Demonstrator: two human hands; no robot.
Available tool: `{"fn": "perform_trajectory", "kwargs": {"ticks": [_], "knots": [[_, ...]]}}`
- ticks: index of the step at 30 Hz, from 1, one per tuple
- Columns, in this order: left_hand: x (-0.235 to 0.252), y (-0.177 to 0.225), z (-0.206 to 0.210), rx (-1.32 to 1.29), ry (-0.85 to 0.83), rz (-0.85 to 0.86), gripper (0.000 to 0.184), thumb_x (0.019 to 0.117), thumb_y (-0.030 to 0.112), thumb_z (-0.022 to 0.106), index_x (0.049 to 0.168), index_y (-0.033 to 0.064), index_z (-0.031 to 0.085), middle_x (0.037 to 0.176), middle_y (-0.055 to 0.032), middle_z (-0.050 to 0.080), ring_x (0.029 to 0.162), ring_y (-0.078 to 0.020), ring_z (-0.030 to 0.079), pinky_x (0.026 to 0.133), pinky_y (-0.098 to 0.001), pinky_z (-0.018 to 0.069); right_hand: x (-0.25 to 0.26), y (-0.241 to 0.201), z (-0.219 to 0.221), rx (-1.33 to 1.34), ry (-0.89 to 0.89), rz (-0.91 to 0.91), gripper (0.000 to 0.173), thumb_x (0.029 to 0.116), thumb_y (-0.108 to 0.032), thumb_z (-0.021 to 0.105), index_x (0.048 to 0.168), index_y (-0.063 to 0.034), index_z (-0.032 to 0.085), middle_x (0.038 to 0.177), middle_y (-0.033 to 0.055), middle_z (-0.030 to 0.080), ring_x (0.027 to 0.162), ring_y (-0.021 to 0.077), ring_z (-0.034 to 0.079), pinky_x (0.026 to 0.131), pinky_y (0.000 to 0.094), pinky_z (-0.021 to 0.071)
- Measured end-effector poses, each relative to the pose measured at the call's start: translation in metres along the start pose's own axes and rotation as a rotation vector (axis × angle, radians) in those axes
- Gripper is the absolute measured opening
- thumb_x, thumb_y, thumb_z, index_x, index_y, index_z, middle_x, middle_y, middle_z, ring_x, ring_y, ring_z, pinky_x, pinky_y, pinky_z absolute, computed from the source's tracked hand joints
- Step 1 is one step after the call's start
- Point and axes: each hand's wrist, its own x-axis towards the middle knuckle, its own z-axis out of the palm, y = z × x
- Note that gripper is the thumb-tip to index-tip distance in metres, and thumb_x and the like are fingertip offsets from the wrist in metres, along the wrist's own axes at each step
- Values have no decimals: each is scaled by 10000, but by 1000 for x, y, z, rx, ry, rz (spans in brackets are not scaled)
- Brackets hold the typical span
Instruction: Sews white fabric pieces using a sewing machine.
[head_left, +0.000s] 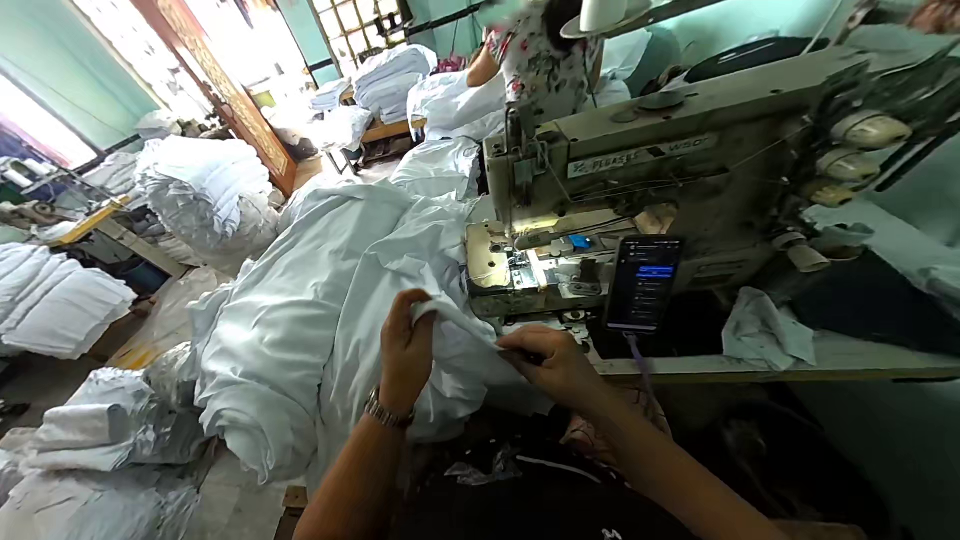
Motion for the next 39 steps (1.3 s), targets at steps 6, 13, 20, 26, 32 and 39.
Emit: {"fn": "perform_trajectory", "kwargs": {"ticks": [6, 13, 20, 26, 32, 39], "knots": [[106, -31, 82, 659, -568, -71, 195, 995, 171, 612, 1123, 63, 713, 1063, -160, 711, 989, -342, 698, 847, -574, 562, -3, 19, -25, 338, 105, 343, 458, 980, -154, 659, 1432, -112, 598, 736, -24, 657, 541, 37, 557, 503, 209, 497], [150, -76, 141, 513, -602, -336, 409, 897, 289, 752, 1158, -19, 688, 1159, -247, 687, 1142, -401, 644, 984, -613, 484, 21, 37, -31, 233, 207, 455, 225, 1006, -140, 617, 1176, -62, 743, 949, 0, 744, 606, 13, 611, 552, 189, 528], [149, -76, 145, 502, -558, -416, 385, 909, 262, 747, 1164, -19, 684, 1173, -245, 686, 1155, -396, 640, 983, -614, 480, 15, 31, -24, 259, 264, 460, 222, 1009, -134, 613, 1175, -66, 744, 943, -14, 744, 614, -3, 608, 553, 170, 518], [144, -96, 145, 401, -524, -293, 384, 878, 272, 776, 1125, -10, 693, 1116, -231, 697, 1099, -384, 658, 955, -597, 502, 21, 36, -18, 269, 226, 464, 240, 1023, -133, 585, 1201, -70, 733, 951, 11, 741, 618, 28, 620, 553, 194, 532], [153, -101, 133, 307, -393, -163, 326, 948, 124, 688, 1238, -19, 642, 1188, -223, 686, 1100, -358, 671, 971, -558, 522, 39, 45, -19, 291, 235, 505, 234, 1015, -131, 586, 1187, -59, 726, 967, 27, 742, 641, 53, 649, 557, 219, 549], [54, -60, 25, 628, -832, -216, 1056, 758, 237, 877, 1623, 126, 282, 1696, -220, 147, 1458, -472, 370, 1091, -625, 432, 38, 43, -21, 404, 220, 494, 255, 972, -109, 652, 1212, -53, 716, 861, 21, 709, 565, 60, 609, 520, 220, 544]]}}
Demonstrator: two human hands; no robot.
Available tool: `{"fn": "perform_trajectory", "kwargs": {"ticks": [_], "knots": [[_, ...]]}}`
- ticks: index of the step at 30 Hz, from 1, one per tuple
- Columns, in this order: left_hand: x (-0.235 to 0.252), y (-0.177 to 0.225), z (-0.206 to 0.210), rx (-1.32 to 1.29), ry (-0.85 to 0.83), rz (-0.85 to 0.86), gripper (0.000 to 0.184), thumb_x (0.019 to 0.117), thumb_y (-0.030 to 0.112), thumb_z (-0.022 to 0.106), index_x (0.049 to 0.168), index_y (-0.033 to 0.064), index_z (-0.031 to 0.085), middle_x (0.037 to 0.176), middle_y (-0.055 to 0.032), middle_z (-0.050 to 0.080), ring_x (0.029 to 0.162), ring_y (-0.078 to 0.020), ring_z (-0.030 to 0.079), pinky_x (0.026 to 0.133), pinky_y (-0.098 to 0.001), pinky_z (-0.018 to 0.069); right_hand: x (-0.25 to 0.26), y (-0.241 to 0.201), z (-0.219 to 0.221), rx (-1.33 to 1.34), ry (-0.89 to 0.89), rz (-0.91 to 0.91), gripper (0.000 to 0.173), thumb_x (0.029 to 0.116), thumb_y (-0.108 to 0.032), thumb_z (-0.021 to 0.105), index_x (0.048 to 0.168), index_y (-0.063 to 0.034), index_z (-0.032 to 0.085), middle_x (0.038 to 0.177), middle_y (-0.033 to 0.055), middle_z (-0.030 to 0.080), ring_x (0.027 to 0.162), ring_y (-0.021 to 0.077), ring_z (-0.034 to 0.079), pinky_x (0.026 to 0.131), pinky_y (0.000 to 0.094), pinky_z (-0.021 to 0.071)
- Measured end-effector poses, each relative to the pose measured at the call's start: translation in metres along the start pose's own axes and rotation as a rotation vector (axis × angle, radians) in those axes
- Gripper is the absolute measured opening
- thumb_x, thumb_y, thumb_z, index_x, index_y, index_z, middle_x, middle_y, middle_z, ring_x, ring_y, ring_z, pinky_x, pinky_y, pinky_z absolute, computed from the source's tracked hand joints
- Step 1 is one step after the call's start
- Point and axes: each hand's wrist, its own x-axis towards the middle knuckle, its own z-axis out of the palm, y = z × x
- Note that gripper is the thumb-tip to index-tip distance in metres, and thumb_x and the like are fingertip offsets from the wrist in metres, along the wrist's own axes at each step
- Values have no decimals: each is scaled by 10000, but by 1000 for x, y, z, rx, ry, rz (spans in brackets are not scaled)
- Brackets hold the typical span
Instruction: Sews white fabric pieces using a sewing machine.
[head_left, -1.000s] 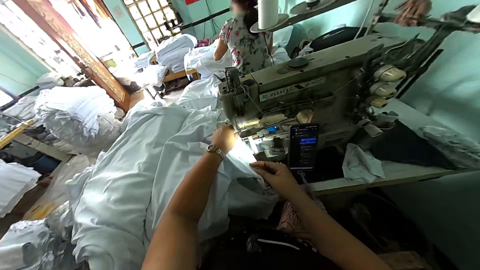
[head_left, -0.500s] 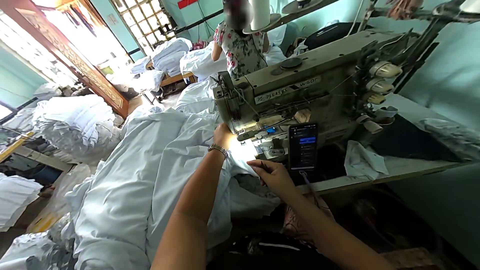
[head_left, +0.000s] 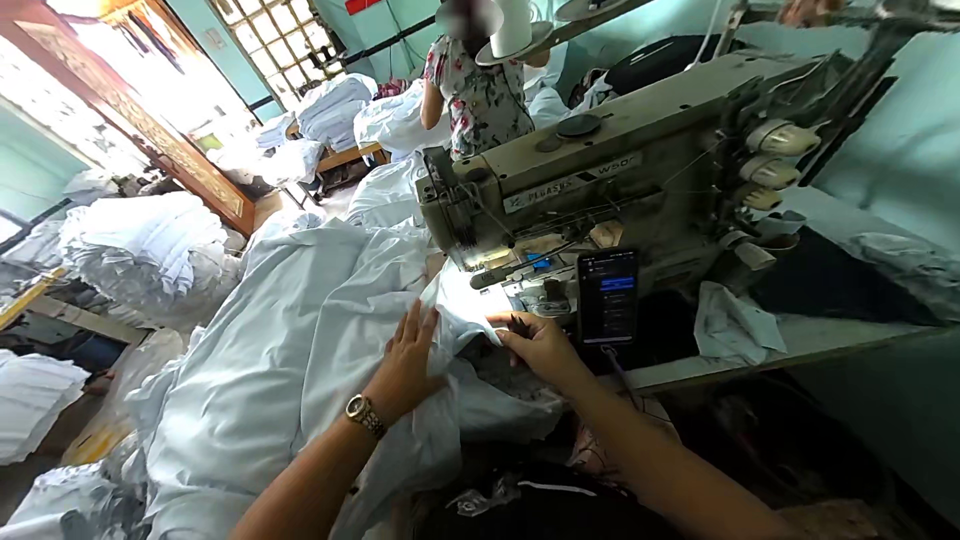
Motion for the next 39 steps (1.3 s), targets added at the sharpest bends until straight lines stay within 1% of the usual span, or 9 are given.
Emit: {"fn": "perform_trajectory", "kwargs": {"ticks": [2, 5, 10, 13, 16, 22, 31, 34, 39], "knots": [[-10, -12, -21, 216, 63, -17, 798, 890, 3, 661, 1605, 189, 357, 1621, -251, 327, 1273, -488, 564, 966, -602, 532, 0, 1, 2, -2, 3, -24, 253, 961, -97, 662, 1202, -50, 722, 881, 10, 719, 569, 38, 603, 516, 201, 532], [0, -51, -41, 464, 405, 118, 600, 951, -23, 581, 1504, 204, 537, 1417, -225, 574, 1152, -459, 624, 891, -617, 523, 1, 7, 3, -88, 32, -78, 270, 962, -123, 659, 1215, -64, 731, 855, 4, 703, 576, 23, 590, 519, 192, 518], [6, -60, -19, 229, -168, 31, 1071, 794, 428, 851, 1643, 181, 248, 1706, -175, 167, 1557, -422, 182, 1189, -700, 212, -1, 29, -9, -353, 73, -283, 289, 1018, -187, 584, 1257, -113, 729, 1124, 30, 756, 876, 50, 702, 790, 246, 587], [3, -30, -45, 50, 21, 246, 734, 896, 492, 735, 1516, 170, 510, 1623, -111, 393, 1469, -305, 411, 1179, -571, 354, -5, 26, -19, -534, 143, -409, 313, 1060, -255, 520, 1246, -139, 744, 1118, 63, 758, 973, 126, 720, 892, 342, 588], [20, 2, -47, 105, 262, 544, 270, 1037, 168, 545, 1222, 143, 739, 1325, -68, 680, 1188, -232, 659, 1009, -453, 533, 3, 5, -20, -513, 215, -513, 284, 1044, -210, 520, 1145, -116, 768, 991, 68, 718, 853, 98, 670, 776, 274, 576], [62, 20, -36, 332, 5, 689, 163, 997, 58, 566, 1025, 35, 726, 1141, -124, 710, 1026, -289, 708, 883, -460, 584, 30, -23, -7, -629, -23, -353, 363, 946, -58, 472, 1162, -70, 763, 1079, 106, 758, 980, 222, 713, 901, 441, 556], [38, 24, -76, 160, 792, 488, 116, 859, -37, 618, 761, -4, 566, 774, -132, 559, 650, -255, 588, 539, -391, 497, 37, -40, -4, -759, -61, -104, 233, 977, -148, 567, 939, 28, 716, 823, 167, 665, 821, 306, 653, 771, 520, 520], [28, 37, -82, 91, 650, 400, 90, 860, 14, 690, 830, 25, 606, 798, -99, 594, 680, -225, 605, 585, -405, 522, 25, -46, -3, -633, -122, -115, 284, 949, -319, 710, 932, -38, 744, 806, 93, 678, 762, 205, 629, 752, 457, 525], [19, 50, -93, -79, 104, 585, 208, 956, 177, 700, 1149, 103, 726, 1172, -70, 674, 811, -122, 657, 684, -298, 577, -27, -64, -1, -422, -344, -444, 305, 936, -345, 738, 879, -45, 726, 862, 38, 674, 692, 30, 546, 630, 193, 467]]}}
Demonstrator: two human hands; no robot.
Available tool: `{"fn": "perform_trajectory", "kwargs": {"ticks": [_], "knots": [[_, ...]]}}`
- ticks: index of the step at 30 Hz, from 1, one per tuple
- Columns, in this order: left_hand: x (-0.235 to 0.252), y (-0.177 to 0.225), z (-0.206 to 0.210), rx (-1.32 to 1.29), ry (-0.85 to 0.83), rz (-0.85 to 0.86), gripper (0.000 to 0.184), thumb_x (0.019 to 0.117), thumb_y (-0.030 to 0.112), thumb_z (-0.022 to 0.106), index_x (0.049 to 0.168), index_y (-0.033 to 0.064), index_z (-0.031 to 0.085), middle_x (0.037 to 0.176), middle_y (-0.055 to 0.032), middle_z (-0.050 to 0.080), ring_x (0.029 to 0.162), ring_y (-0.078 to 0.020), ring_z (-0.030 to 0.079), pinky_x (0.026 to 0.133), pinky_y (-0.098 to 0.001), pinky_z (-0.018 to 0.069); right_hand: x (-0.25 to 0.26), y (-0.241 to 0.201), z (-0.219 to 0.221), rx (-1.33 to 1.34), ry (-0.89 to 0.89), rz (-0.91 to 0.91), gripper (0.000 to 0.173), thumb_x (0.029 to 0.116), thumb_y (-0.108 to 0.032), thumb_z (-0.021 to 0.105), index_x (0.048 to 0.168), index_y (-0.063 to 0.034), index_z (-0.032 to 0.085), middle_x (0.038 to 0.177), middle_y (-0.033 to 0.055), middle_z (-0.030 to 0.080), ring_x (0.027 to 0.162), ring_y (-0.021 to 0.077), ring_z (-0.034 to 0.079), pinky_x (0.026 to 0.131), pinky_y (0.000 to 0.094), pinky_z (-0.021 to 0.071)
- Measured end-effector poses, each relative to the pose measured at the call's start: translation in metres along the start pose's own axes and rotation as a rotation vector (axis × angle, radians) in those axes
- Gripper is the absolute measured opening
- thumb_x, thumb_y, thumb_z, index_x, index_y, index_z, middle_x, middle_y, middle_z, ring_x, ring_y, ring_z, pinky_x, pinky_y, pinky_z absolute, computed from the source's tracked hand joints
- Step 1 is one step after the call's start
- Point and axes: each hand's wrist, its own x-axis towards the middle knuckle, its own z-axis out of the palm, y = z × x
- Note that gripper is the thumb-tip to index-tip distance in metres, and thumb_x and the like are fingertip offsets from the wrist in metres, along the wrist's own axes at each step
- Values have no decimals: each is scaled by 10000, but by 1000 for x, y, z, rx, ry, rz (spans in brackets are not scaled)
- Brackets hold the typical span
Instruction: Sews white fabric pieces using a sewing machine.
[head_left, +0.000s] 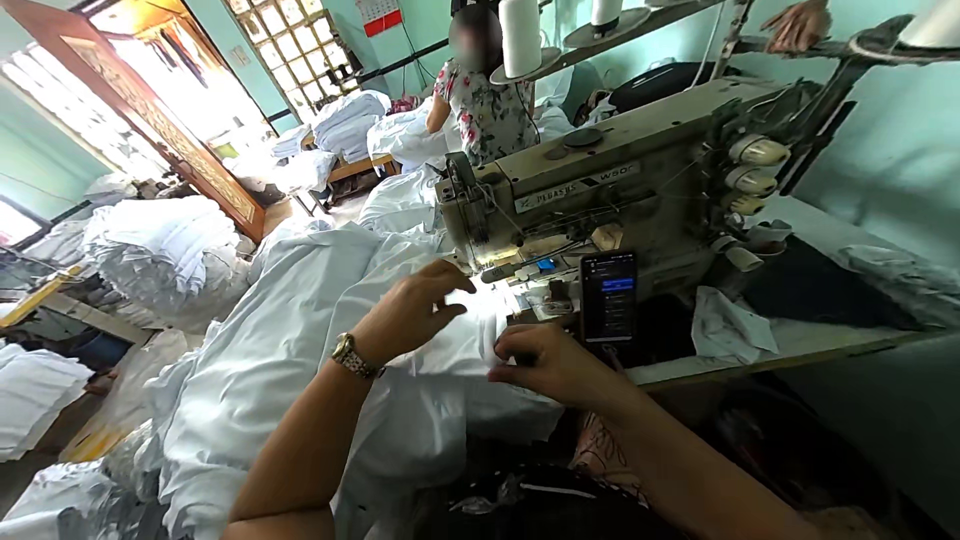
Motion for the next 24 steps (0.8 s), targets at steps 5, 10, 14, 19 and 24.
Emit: {"fn": "perform_trajectory", "kwargs": {"ticks": [5, 10, 14, 19, 24], "knots": [[17, -3, 5, -61, -355, 154, 201, 1001, 204, 627, 1000, 31, 727, 1244, -121, 660, 906, -136, 668, 788, -300, 574, 10, 9, -7, 28, -22, 4, 299, 919, -328, 763, 926, -32, 716, 840, 19, 654, 678, 3, 522, 616, 169, 446], [24, -14, -41, 155, -251, 33, 198, 962, 244, 696, 897, 57, 684, 860, -59, 623, 765, -169, 608, 687, -366, 528, 25, 44, -5, -118, 79, 277, 262, 953, -291, 708, 1022, -40, 740, 903, 85, 703, 803, 146, 643, 789, 363, 541], [25, 12, -37, 390, -334, -71, 128, 929, 201, 749, 1015, 106, 755, 959, -87, 677, 880, -252, 684, 791, -491, 576, 19, 27, -7, 44, 40, 233, 252, 927, -278, 749, 1002, -38, 728, 828, 14, 652, 658, 17, 553, 625, 194, 492], [32, 21, -22, 143, -536, 53, 132, 914, 198, 725, 947, 71, 733, 915, -70, 661, 799, -181, 628, 717, -388, 538, 9, 63, 0, 6, 57, 180, 237, 930, -295, 739, 1007, -73, 770, 929, 33, 730, 818, 64, 663, 783, 275, 561], [33, 9, -10, 428, -511, -71, 130, 983, 185, 647, 985, 76, 718, 908, -101, 683, 838, -270, 682, 735, -487, 560, -5, 76, 9, 126, 88, 93, 184, 907, -231, 779, 944, -50, 778, 1014, 26, 746, 929, 31, 679, 850, 219, 567]]}}
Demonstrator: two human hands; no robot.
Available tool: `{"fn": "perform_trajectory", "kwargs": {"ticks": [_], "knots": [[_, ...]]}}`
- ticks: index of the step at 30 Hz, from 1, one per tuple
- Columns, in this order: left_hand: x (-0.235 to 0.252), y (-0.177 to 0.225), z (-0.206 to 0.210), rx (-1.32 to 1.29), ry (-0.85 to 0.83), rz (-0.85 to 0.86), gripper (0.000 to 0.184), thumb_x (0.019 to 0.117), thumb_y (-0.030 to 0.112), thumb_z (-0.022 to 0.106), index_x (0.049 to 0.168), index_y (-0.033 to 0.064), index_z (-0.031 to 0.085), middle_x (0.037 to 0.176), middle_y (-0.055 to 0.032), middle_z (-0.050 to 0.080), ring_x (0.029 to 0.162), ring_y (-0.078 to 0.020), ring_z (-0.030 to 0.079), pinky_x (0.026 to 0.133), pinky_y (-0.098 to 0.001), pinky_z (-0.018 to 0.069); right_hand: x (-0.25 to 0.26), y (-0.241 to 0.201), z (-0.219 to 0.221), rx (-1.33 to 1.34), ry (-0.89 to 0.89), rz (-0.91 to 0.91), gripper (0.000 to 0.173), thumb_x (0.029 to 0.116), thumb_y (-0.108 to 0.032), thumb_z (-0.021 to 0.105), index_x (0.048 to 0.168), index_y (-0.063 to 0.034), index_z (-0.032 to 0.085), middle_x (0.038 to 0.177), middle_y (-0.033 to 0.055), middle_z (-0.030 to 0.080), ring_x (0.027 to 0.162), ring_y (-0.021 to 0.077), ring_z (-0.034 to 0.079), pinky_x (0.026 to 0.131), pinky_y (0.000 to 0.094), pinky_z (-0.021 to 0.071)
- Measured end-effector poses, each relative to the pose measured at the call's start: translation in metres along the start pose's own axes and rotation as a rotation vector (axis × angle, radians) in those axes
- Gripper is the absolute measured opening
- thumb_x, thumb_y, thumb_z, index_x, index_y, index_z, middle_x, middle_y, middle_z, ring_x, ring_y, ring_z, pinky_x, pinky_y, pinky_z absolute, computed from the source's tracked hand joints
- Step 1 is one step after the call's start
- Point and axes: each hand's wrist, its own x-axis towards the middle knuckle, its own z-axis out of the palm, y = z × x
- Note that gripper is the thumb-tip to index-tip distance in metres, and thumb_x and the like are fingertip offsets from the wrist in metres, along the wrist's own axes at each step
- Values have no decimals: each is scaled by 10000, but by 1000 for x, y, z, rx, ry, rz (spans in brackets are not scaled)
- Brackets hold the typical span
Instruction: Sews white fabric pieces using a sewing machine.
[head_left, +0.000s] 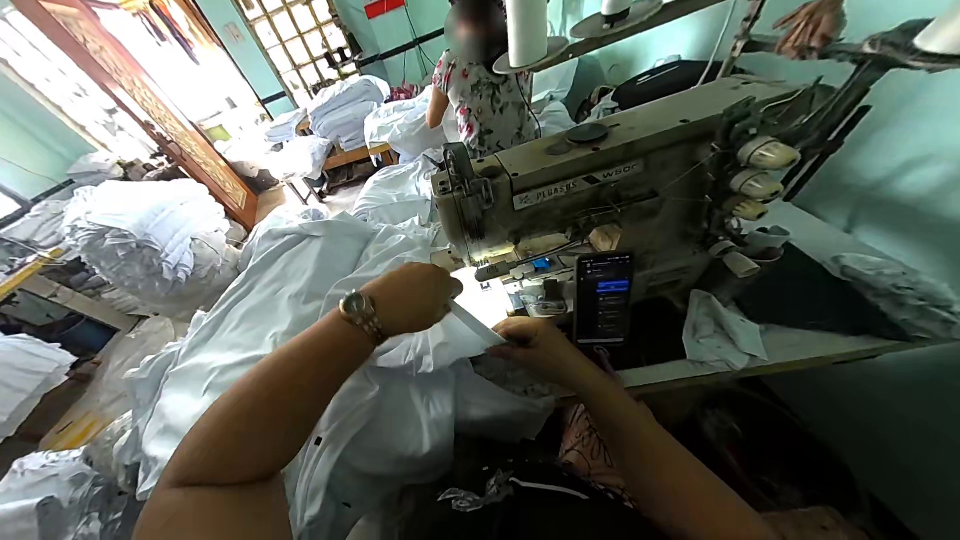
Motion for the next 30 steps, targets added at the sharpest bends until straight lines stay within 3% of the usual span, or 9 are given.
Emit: {"fn": "perform_trajectory", "kwargs": {"ticks": [2, 5, 9, 12, 16, 19, 23, 27, 30], "knots": [[-1, 11, 5, 91, 14, -33, 137, 966, 184, 657, 1003, 80, 737, 946, -133, 683, 847, -327, 692, 704, -541, 561, 0, 1, 1, 2, 16, -24, 179, 899, -221, 788, 928, -45, 777, 1038, 35, 744, 979, 41, 672, 888, 222, 554], [0, 22, 2, -2, -56, 17, 148, 991, 152, 609, 1080, 69, 694, 1012, -132, 680, 920, -322, 684, 767, -539, 551, -1, 4, 4, -7, 33, -28, 182, 899, -234, 786, 925, -55, 780, 1032, 33, 739, 981, 44, 664, 890, 226, 545], [-1, 29, 7, 95, -6, -81, 162, 978, 54, 585, 1119, 50, 665, 918, -160, 682, 825, -361, 692, 681, -540, 549, 0, 1, 7, -15, 32, -1, 191, 885, -243, 803, 927, -59, 782, 1015, 27, 736, 951, 38, 663, 853, 211, 550], [0, 34, 4, 32, -33, -11, 171, 990, 103, 592, 1145, 70, 657, 972, -160, 689, 888, -363, 694, 728, -554, 552, -2, 2, 7, -11, 47, -8, 195, 890, -251, 800, 913, -59, 780, 997, 22, 737, 945, 39, 664, 849, 213, 552], [1, 32, 9, 154, 41, -81, 217, 1001, 201, 620, 925, 26, 723, 1025, -168, 672, 814, -341, 685, 667, -523, 568, -1, 0, 8, 6, 46, -3, 198, 897, -245, 786, 909, -48, 773, 970, 24, 732, 914, 38, 663, 832, 216, 555], [-2, 36, 5, 40, -18, 15, 206, 986, 215, 641, 1023, 20, 698, 1040, -162, 670, 910, -345, 678, 756, -543, 544, -3, -1, 9, -3, 62, 7, 203, 895, -254, 791, 908, -51, 774, 962, 23, 734, 884, 28, 662, 801, 204, 554], [-6, 41, 6, 75, 25, -58, 167, 1008, 84, 561, 1132, 52, 668, 965, -167, 678, 848, -365, 691, 694, -540, 556, -2, -5, 11, -3, 74, 22, 208, 889, -244, 792, 911, -39, 769, 965, 29, 728, 867, 23, 659, 789, 199, 557], [-6, 49, 2, 5, -16, -25, 161, 989, 138, 630, 1121, 49, 657, 972, -167, 687, 895, -365, 692, 740, -558, 551, -4, -4, 11, 14, 80, 1, 206, 895, -250, 788, 889, -46, 768, 936, 19, 727, 848, 19, 655, 770, 198, 554], [-4, 49, 8, 123, 48, -76, 204, 1023, 188, 581, 1000, 28, 704, 1047, -176, 654, 812, -346, 679, 655, -512, 562, -3, -4, 13, 25, 94, -5, 199, 895, -236, 788, 872, -40, 761, 909, 15, 723, 816, 11, 647, 743, 188, 546]]}}
